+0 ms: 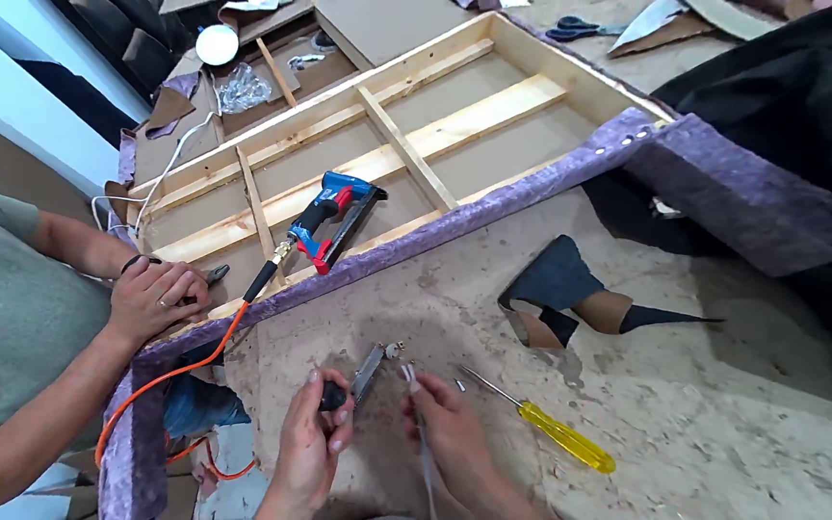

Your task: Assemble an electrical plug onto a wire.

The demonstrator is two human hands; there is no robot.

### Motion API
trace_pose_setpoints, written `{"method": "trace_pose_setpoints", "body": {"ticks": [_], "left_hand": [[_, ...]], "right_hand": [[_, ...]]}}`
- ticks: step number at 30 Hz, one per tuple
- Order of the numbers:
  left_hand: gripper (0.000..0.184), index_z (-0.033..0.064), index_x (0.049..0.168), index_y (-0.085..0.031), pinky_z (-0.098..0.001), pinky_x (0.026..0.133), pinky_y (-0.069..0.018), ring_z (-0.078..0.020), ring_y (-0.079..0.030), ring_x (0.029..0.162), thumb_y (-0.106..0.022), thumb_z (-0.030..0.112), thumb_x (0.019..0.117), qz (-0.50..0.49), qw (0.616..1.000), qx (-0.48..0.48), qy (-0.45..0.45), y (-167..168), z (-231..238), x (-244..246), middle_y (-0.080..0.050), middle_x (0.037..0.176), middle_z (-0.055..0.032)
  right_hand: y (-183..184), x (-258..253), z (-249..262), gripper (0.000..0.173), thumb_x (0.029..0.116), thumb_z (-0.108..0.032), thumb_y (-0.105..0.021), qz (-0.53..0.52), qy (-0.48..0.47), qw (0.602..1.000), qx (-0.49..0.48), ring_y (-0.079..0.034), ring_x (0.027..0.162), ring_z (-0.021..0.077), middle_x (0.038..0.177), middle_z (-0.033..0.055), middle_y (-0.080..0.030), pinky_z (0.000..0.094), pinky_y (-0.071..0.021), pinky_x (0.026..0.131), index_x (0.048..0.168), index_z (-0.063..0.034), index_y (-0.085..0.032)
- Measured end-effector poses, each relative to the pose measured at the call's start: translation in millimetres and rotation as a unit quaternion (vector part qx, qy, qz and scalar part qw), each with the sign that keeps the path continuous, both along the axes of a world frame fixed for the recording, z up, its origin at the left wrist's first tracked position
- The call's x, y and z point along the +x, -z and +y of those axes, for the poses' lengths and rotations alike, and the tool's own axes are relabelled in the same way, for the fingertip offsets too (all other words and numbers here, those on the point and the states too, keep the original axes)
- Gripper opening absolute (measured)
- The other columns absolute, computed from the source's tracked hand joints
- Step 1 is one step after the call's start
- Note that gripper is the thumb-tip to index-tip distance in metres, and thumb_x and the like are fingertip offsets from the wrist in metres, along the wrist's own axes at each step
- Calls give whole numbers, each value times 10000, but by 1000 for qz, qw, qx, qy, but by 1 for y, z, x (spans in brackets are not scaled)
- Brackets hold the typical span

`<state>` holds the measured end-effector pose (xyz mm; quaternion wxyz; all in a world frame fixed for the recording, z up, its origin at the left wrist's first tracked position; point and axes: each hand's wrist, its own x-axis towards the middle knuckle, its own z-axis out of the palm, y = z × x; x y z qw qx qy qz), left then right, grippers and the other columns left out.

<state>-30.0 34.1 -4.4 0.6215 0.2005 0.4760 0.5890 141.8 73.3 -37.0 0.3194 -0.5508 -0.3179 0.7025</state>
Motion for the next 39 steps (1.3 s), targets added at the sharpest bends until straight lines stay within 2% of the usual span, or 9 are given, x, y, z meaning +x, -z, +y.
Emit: {"method": "trace_pose_setpoints", "body": {"ticks": [1,2,5,8,12,20,28,33,39], "left_hand": [[498,77,1044,-612,-153,440,-406,-21,-467,495,-204,352,1114,-6,1000,4,2,-1,-1,1,-567,741,1],[493,79,1051,-615,-152,444,-407,-19,-469,502,-213,358,1113,-13,1000,7,3,-2,-2,1,-570,752,3],[476,95,1061,-625,-147,453,-388,-5,-458,514,-246,379,1106,-2,999,16,34,1,-5,3,-558,736,28],[474,85,1055,-629,-153,461,-354,-7,-429,528,-247,362,1105,56,996,-7,73,6,-7,7,-537,732,37],[485,86,1026,-620,-143,454,-358,3,-428,517,-211,333,1110,66,993,-39,95,15,-10,14,-555,739,38],[485,87,1036,-621,-141,460,-350,7,-417,517,-216,342,1114,50,991,-32,117,16,-11,22,-553,741,42],[489,93,1034,-602,-141,443,-355,-1,-415,504,-210,372,1120,-12,993,-45,111,13,-13,29,-533,728,39],[438,95,1059,-600,-149,456,-345,7,-393,514,-307,417,1110,125,987,-18,101,10,-13,33,-506,719,66],[536,84,1090,-591,-215,489,-408,-42,-438,539,-291,528,1095,337,932,27,129,11,-17,34,-500,718,48]], "right_hand": [[-7,1,-6,321,1078,-136,-451,-33,5,995,95,-545,540,85,767,17,-640,236,-458,464,1285,-8,-660],[-10,3,-13,327,1053,-134,-479,-86,-12,974,208,-526,547,39,754,-13,-642,206,-446,480,1261,-21,-704],[-10,8,-31,326,1059,-232,-523,-203,-65,892,398,-573,577,48,748,-3,-673,241,-512,526,1231,-45,-728],[-14,13,-37,291,1066,-291,-541,-225,-106,877,412,-635,587,57,746,-19,-684,252,-550,510,1138,-30,-648],[-8,18,-38,302,1080,-279,-522,-190,-82,857,473,-668,681,35,829,13,-728,190,-567,601,1098,-54,-722],[-4,17,-31,281,1084,-270,-512,-105,-86,889,437,-641,713,17,873,-10,-713,171,-549,630,1064,-84,-721],[-3,15,-31,227,1028,-229,-569,-220,-59,830,509,-637,694,28,838,20,-705,165,-534,598,1004,-72,-732],[-8,16,-33,174,986,-202,-611,-286,-73,785,544,-628,658,66,814,22,-694,190,-521,558,995,-93,-747],[-16,17,-34,172,996,-202,-612,-333,-90,753,560,-659,714,130,823,49,-687,233,-544,590,988,-106,-755]]}}
